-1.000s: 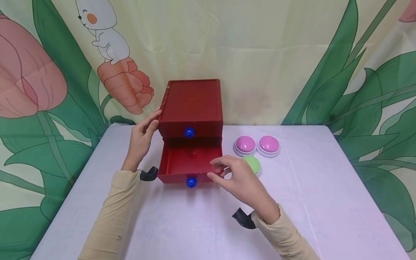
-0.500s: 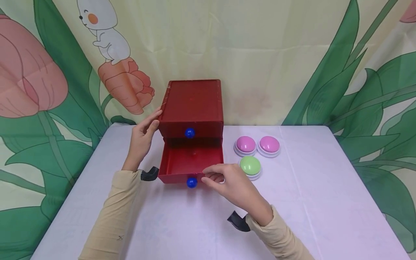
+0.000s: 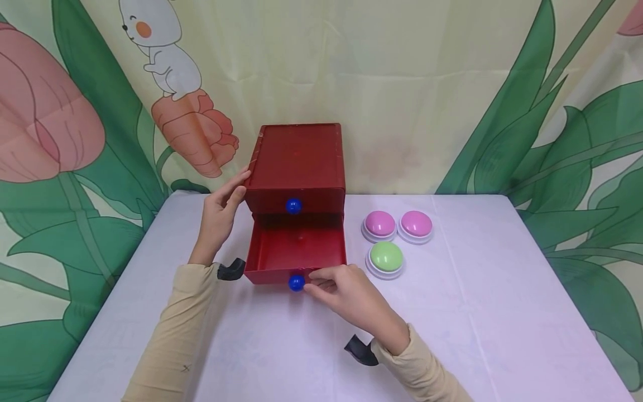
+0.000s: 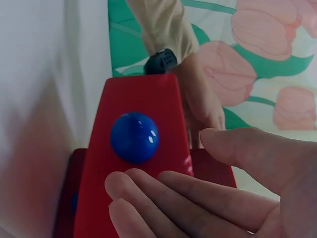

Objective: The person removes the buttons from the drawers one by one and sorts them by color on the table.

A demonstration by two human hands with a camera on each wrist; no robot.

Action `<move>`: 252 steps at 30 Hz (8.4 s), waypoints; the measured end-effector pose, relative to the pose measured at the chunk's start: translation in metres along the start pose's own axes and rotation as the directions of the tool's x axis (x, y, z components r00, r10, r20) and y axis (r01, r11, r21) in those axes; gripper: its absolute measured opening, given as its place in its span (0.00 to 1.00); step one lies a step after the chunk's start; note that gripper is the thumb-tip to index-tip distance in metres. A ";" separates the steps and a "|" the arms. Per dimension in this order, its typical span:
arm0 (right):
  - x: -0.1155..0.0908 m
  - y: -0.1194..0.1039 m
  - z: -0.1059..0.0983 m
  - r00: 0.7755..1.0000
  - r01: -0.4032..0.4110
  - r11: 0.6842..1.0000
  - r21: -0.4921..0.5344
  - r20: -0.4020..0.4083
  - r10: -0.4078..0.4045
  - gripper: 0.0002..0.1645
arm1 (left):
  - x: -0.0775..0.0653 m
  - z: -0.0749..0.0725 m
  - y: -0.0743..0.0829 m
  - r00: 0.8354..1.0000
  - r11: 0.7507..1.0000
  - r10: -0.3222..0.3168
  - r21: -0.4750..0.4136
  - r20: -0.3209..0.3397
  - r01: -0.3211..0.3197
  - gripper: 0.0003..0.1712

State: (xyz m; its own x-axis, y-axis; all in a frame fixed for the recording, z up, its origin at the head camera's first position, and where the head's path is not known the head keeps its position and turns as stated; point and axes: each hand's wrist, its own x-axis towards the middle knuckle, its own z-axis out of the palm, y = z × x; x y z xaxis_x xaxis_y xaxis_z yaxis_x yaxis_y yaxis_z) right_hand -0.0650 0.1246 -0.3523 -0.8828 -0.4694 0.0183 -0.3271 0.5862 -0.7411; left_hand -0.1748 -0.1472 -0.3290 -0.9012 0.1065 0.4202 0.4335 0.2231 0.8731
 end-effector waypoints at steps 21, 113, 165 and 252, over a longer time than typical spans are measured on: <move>0.009 0.009 0.021 0.999 -0.053 0.998 0.030 0.011 0.052 0.15 | 0.000 -0.001 0.002 1.000 1.000 -0.012 -0.009 -0.001 0.012 0.24; 0.038 0.009 0.029 0.993 0.002 0.999 -0.041 -0.117 -0.007 0.10 | 0.001 -0.003 0.001 1.000 1.000 -0.022 -0.017 0.012 0.022 0.24; 0.069 0.019 0.026 0.988 -0.051 0.998 0.041 -0.147 0.057 0.11 | 0.001 -0.003 0.002 1.000 1.000 -0.024 0.000 0.002 0.024 0.24; 0.094 0.042 0.016 0.970 -0.137 0.991 0.007 -0.201 0.135 0.17 | 0.001 -0.002 0.001 1.000 0.999 -0.016 0.035 -0.011 0.016 0.24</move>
State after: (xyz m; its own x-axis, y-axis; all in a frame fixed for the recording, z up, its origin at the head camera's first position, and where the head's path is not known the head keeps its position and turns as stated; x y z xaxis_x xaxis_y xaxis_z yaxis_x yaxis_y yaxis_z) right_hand -0.1568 0.0947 -0.3922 -0.9684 -0.2437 0.0521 -0.2010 0.6400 -0.7416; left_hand -0.1753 -0.1486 -0.3275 -0.9080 0.0926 0.4087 0.4183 0.2588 0.8707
